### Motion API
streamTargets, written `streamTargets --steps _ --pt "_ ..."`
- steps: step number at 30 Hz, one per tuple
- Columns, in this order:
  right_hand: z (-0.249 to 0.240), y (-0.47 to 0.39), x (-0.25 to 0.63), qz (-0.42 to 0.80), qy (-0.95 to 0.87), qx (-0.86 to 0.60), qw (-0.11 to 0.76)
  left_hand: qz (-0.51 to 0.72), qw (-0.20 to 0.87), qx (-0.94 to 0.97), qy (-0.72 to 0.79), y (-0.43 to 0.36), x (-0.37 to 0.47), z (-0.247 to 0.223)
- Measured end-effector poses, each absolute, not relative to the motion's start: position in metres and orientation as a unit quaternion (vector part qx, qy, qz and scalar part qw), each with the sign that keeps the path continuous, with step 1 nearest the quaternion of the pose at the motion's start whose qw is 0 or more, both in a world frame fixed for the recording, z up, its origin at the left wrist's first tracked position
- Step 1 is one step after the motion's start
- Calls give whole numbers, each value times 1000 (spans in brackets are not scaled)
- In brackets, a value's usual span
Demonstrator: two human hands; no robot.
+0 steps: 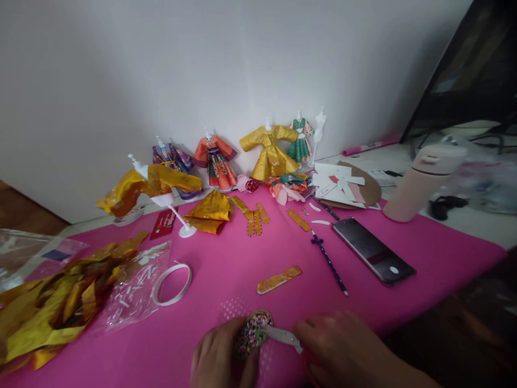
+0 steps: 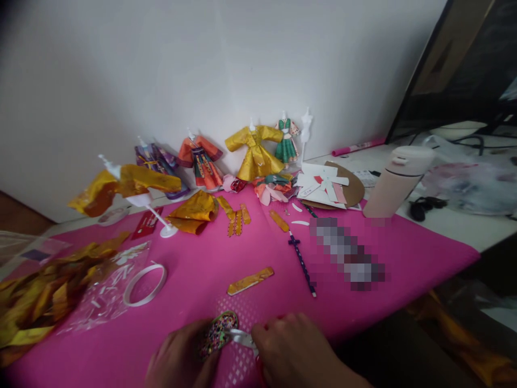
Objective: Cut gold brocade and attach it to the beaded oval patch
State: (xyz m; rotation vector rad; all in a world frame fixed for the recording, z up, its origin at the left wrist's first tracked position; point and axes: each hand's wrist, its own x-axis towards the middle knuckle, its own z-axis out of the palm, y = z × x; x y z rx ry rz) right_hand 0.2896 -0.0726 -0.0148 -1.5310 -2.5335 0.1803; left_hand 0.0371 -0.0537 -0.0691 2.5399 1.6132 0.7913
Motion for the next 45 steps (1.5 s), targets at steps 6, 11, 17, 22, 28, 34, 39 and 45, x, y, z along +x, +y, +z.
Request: streamTargets --steps 6,11,17,22,28,34,39,45 --pt "-13 -72 290 71 -849 -515 97 228 6 841 490 -50 42 -46" --pt "-13 -74 293 68 -849 -513 109 230 14 863 450 -48 50 -23" --pt "-17 -74 296 50 -857 -496 128 217 23 882 417 -41 47 -17" --pt "-17 -73 298 38 -864 -485 129 214 14 888 408 -36 42 -16" --pt "-16 -70 301 54 -858 -496 124 189 9 887 422 -26 32 -14" --pt "-13 -69 306 65 -844 -521 109 201 4 882 426 -9 23 -2" --pt "-11 -66 312 60 -841 -529 94 142 -14 896 421 6 23 4" --pt "-9 -58 323 29 -843 -527 105 166 -114 921 333 -5 32 -3"
